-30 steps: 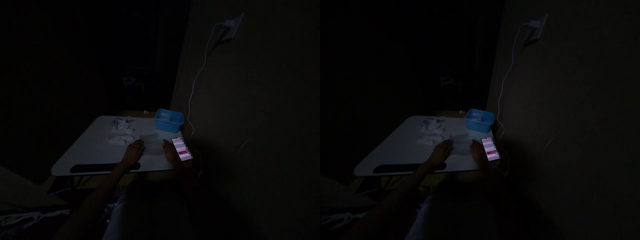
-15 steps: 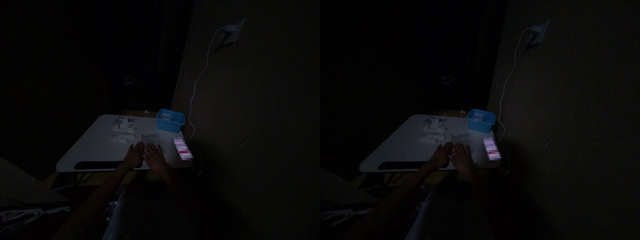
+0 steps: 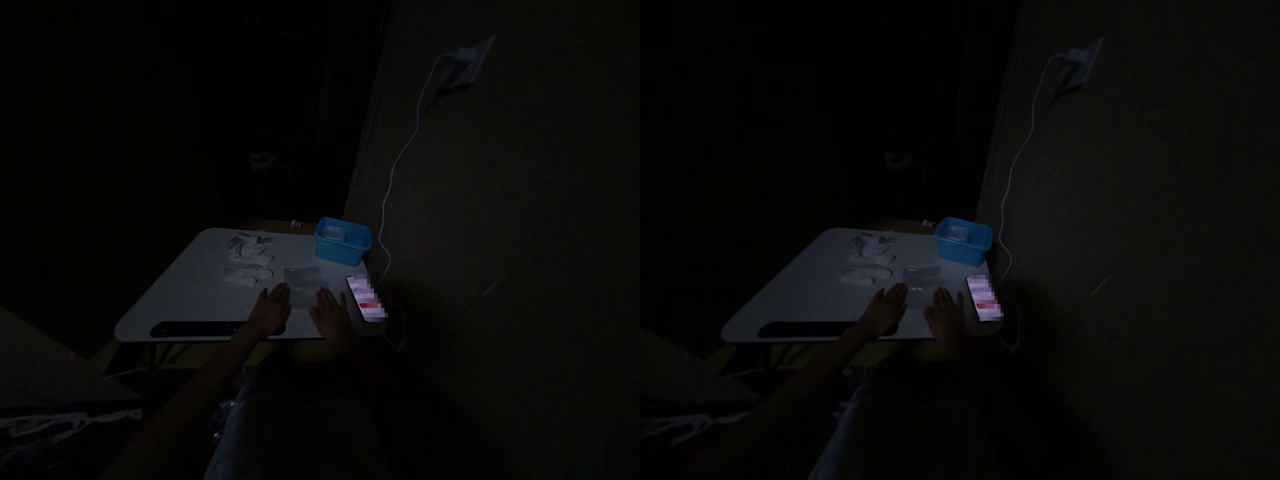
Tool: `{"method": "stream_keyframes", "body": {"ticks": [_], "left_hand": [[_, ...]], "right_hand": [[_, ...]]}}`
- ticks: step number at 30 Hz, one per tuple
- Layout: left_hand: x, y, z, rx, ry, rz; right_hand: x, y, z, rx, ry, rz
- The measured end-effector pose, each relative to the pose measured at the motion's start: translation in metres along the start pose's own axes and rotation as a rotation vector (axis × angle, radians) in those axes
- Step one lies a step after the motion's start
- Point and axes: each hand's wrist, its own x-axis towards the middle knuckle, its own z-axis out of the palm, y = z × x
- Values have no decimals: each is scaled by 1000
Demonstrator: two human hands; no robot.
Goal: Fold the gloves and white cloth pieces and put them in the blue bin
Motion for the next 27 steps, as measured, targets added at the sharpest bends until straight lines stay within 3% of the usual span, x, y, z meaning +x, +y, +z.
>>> {"method": "stream_keyframes", "body": {"ticks": [7,17,22,27], "left_hand": [[1,1,-2,26,-14,-11],[-1,1,-5,60,-53,14],[-1,1,-2,76,-1,24],[0,1,1,60,15,14]], "right_hand": [[-3,5,-3,-20,70,203],[23,-47,1,67,-94,-127],[15,-31,2,35,-84,-87],[2,-7,-1,-7,-24,83]]}}
